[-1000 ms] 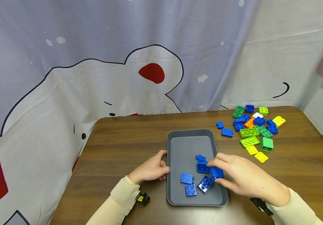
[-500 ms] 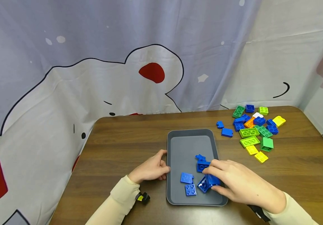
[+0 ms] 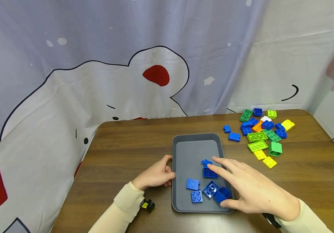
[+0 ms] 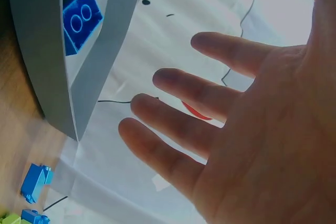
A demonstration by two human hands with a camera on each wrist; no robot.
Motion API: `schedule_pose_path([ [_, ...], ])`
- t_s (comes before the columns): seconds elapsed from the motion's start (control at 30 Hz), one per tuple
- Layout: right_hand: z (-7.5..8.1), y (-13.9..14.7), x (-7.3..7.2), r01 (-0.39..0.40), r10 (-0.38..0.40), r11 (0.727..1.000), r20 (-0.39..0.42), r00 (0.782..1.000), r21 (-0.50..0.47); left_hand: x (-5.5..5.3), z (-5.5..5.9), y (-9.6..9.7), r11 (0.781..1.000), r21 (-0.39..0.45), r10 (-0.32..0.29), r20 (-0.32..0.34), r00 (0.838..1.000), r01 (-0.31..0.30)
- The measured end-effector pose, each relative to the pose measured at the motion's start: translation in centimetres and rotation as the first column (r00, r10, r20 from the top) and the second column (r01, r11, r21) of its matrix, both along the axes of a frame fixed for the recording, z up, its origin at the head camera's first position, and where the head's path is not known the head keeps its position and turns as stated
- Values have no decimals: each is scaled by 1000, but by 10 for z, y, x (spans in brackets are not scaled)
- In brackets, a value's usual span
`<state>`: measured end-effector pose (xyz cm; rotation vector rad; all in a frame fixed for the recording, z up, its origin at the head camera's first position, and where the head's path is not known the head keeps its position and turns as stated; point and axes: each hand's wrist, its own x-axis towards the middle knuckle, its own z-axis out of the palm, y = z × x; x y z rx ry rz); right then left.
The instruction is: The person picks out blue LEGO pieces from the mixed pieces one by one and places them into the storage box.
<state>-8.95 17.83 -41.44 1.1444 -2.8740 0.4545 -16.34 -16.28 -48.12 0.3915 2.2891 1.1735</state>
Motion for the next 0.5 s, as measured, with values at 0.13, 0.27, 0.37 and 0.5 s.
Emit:
schedule_pose_path([
  [0.13,-1,2,-3,9,-10,1000,-32,999,-20,0,1,0,1000,2,-1,1,1000,1],
  [0.27,-2,6,-9,28,-29,999,-48,998,-22,0,1,1,1000,0,-4,-2,1000,4],
  [0.37,-4,12,-15,40,-41,999,-61,997,-27,0,1,1,1000,-3,-6,-3,1000,6],
  [0.5,-9,20,-27,60,-63,997,-71,996,-38,0,2,0,1000,1,-9,0,1000,9],
])
